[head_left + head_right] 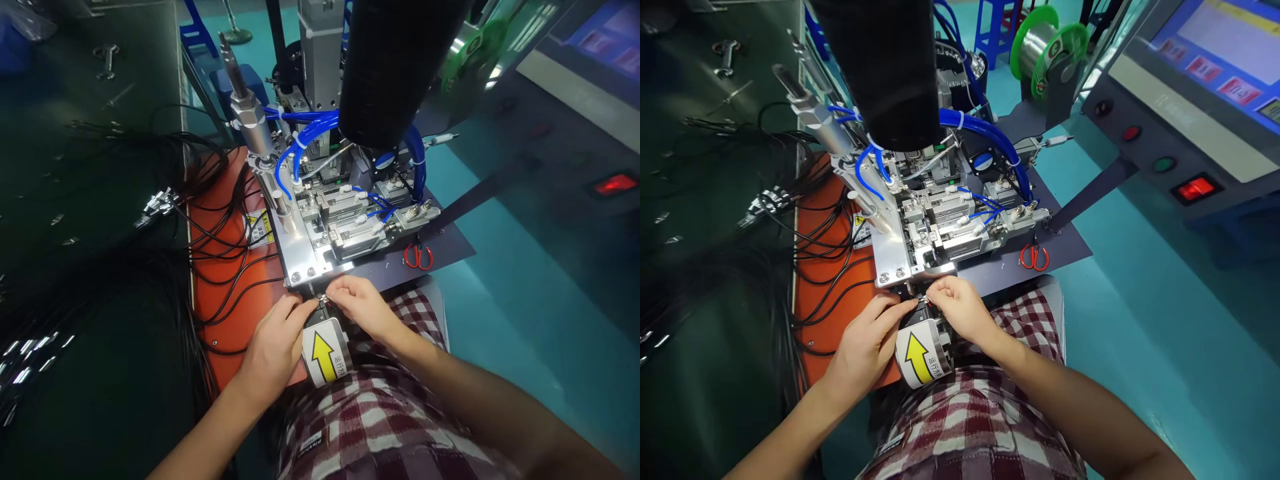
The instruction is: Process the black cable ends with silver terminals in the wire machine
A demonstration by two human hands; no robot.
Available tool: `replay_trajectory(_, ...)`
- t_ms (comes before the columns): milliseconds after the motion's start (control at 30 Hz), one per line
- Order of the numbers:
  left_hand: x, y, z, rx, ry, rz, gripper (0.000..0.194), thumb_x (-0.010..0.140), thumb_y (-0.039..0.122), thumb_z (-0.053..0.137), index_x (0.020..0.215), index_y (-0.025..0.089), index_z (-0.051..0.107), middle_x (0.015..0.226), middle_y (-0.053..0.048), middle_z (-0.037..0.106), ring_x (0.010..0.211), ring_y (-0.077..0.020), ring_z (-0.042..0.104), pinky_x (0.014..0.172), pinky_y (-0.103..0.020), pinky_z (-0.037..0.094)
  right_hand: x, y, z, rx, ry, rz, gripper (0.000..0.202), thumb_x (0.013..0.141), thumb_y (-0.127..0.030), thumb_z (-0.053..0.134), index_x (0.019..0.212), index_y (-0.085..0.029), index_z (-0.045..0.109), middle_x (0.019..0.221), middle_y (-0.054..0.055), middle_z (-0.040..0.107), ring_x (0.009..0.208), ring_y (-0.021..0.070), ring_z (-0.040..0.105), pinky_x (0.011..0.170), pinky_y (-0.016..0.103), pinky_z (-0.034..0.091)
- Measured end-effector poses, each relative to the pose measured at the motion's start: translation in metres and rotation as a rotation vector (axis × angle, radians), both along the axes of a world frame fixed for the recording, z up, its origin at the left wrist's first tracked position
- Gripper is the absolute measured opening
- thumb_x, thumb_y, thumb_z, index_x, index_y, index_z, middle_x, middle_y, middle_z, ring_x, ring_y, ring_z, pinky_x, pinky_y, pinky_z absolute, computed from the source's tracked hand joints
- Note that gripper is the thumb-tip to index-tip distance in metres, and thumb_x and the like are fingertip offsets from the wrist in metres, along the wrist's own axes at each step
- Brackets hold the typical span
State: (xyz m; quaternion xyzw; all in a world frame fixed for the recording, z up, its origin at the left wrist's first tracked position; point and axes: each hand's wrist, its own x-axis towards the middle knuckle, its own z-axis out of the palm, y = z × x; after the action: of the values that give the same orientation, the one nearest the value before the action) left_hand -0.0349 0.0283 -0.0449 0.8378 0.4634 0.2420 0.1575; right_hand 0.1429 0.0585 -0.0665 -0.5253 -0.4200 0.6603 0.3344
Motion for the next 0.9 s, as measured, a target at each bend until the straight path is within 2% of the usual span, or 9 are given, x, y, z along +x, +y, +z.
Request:
replay_trajectory(133,0.0,0.0,0.001,-0.011,0.004,0.003,0.028,0.091,0.01,0.042,0.109,0.01,0.063,0.09,-0.008,0.057,0.082,-0.017,0.059,0.072,-0.026,0.052,-0.002,0.008,0.007,-0.216,0.099,-0.035,0.015,0.069,-0.027,0.058,0.059,-0.016,0.053,0.047,-0.007,0.037,0.043,0.0059,0.027,0.043,0.022,0.016)
replay_trajectory(233,0.0,0.0,0.001,-0.019,0.003,0.001,0.028,0.09,0.01,0.043,0.11,0.01,0.062,0.092,-0.008,0.056,0.084,-0.0168,0.058,0.073,-0.026,0.052,0.0,0.011,0.009,-0.285,0.151,-0.017,0.017,0.065,-0.024,0.059,0.054,-0.015,0.051,0.048,-0.007,0.036,0.044,0.0047,0.024,0.043,0.022,0.012)
replay_trajectory(333,0.0,0.001,0.001,-0.022,0.005,-0.002,0.028,0.09,0.008,0.043,0.11,0.01,0.062,0.093,-0.008,0.056,0.085,-0.0164,0.058,0.074,-0.025,0.051,0.004,0.007,0.007,-0.275,0.17,-0.014,0.016,0.066,-0.025,0.06,0.056,-0.015,0.052,0.05,-0.006,0.039,0.045,0.0048,0.027,0.043,0.021,0.015)
replay_trajectory(467,-0.001,0.001,0.0,-0.028,0.005,-0.006,0.028,0.09,0.007,0.044,0.111,0.012,0.061,0.094,-0.007,0.056,0.086,-0.0154,0.058,0.075,-0.024,0.051,0.006,-0.01,0.003,-0.239,0.159,-0.107,0.018,0.071,-0.031,0.061,0.066,-0.014,0.057,0.053,-0.006,0.041,0.046,0.0058,0.031,0.043,0.021,0.02)
replay_trajectory(633,-0.002,0.001,-0.001,-0.036,0.006,-0.002,0.028,0.091,0.008,0.044,0.114,0.014,0.059,0.094,-0.006,0.055,0.087,-0.0138,0.058,0.075,-0.022,0.05,-0.001,-0.025,-0.001,-0.176,0.158,-0.099,0.021,0.074,-0.034,0.063,0.073,-0.014,0.06,0.054,-0.005,0.044,0.046,0.0065,0.033,0.043,0.022,0.022)
replay_trajectory(733,-0.003,0.002,-0.001,-0.037,0.008,-0.004,0.028,0.091,0.008,0.045,0.114,0.014,0.059,0.095,-0.005,0.055,0.087,-0.0134,0.058,0.076,-0.022,0.049,-0.004,-0.025,0.0,-0.027,-0.023,-0.124,0.019,0.078,-0.033,0.06,0.071,-0.016,0.059,0.054,-0.004,0.047,0.048,0.0086,0.039,0.046,0.023,0.027)
replay_trajectory(833,-0.003,0.002,-0.002,-0.033,0.012,-0.008,0.029,0.09,0.006,0.045,0.114,0.014,0.059,0.095,-0.005,0.055,0.088,-0.0136,0.057,0.077,-0.022,0.049,0.0,-0.024,0.006,0.345,-0.429,-0.073,0.014,0.083,-0.026,0.055,0.074,-0.017,0.061,0.061,-0.001,0.055,0.056,0.0117,0.047,0.056,0.026,0.032)
replay_trajectory(900,-0.003,0.002,-0.002,-0.025,0.007,-0.009,0.029,0.09,0.005,0.045,0.114,0.014,0.059,0.094,-0.005,0.055,0.088,-0.0136,0.057,0.076,-0.022,0.049,0.004,-0.022,0.01,0.546,-0.614,-0.002,0.013,0.085,-0.022,0.052,0.078,-0.018,0.062,0.066,0.0,0.059,0.06,0.0128,0.051,0.061,0.028,0.033)
